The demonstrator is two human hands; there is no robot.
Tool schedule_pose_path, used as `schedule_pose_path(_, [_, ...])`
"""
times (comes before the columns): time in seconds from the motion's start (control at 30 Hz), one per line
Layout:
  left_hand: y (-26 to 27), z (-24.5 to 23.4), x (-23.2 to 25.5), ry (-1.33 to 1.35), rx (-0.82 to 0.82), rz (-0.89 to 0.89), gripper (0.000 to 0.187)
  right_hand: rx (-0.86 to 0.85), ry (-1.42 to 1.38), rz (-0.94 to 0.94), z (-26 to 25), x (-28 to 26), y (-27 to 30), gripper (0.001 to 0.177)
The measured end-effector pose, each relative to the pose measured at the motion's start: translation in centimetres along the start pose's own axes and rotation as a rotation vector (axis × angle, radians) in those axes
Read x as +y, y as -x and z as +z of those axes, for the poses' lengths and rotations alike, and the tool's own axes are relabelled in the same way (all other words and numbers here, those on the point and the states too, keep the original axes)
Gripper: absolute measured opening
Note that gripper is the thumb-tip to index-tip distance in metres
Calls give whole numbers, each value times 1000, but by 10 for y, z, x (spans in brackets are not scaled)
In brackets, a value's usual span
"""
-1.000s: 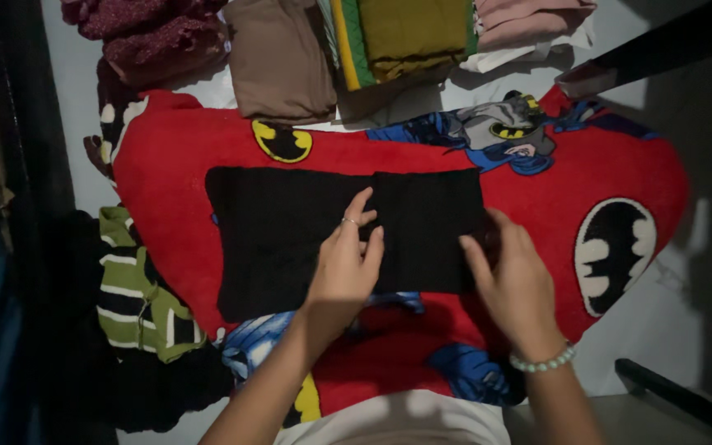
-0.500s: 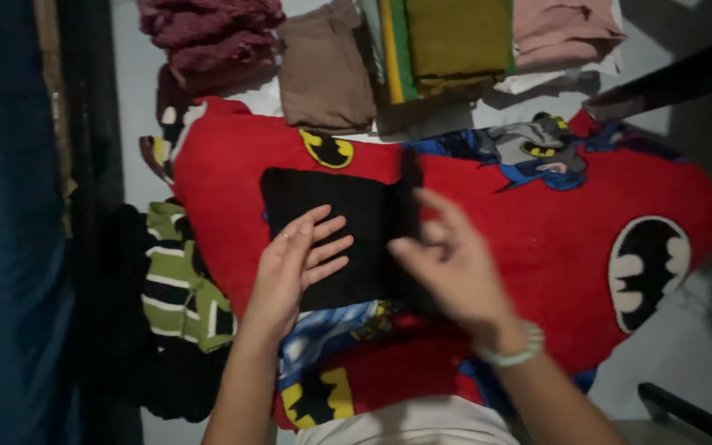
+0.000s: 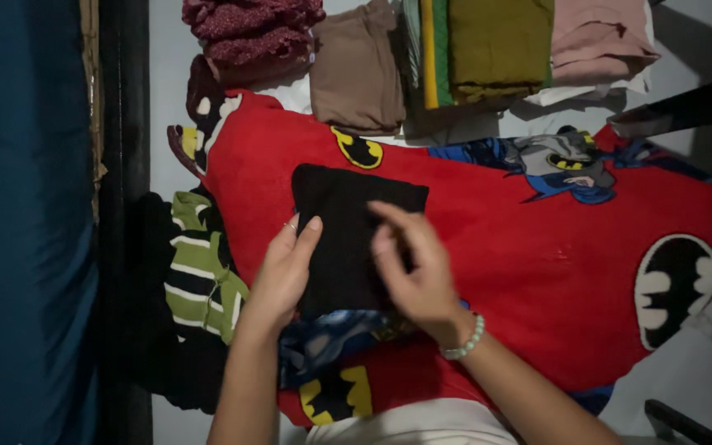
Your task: The person picks up several garments from a bed and folds them one by one, placing each finished item onto a stack on the floor.
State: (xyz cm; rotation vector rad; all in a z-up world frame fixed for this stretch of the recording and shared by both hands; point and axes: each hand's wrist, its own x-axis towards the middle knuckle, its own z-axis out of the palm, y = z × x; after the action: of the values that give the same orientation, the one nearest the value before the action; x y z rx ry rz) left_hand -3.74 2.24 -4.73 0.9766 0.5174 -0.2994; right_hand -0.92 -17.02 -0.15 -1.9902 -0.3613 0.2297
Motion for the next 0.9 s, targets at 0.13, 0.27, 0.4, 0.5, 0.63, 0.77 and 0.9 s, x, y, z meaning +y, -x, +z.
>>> schedule_pose_path(0.13, [2, 6, 7, -181, 23, 99, 41, 59, 303, -81, -3, 6, 2, 44])
schedule_pose_path(0.27, [4, 16, 22, -700, 293, 38, 36, -86, 464, -108, 20, 12, -3, 53])
schedule_pose_path(0.4, [9, 31, 33, -953, 389, 266, 32, -137, 544, -115, 32, 19, -9, 56])
schedule_pose_path(0.5, [9, 42, 36, -1169, 485, 299, 33, -151, 580, -142, 31, 17, -10, 57])
schedule_pose_path(0.63, [12, 46, 39, -1329, 554, 310, 33, -134, 554, -134, 28, 8, -9, 58])
schedule_pose_path(0.77, [21, 44, 35, -1500, 553, 727, 37, -113, 508, -132, 31, 4, -9, 62])
schedule_pose_path(0.9, [8, 41, 8, -1686, 230, 761, 51, -90, 579, -168, 38, 19, -4, 62])
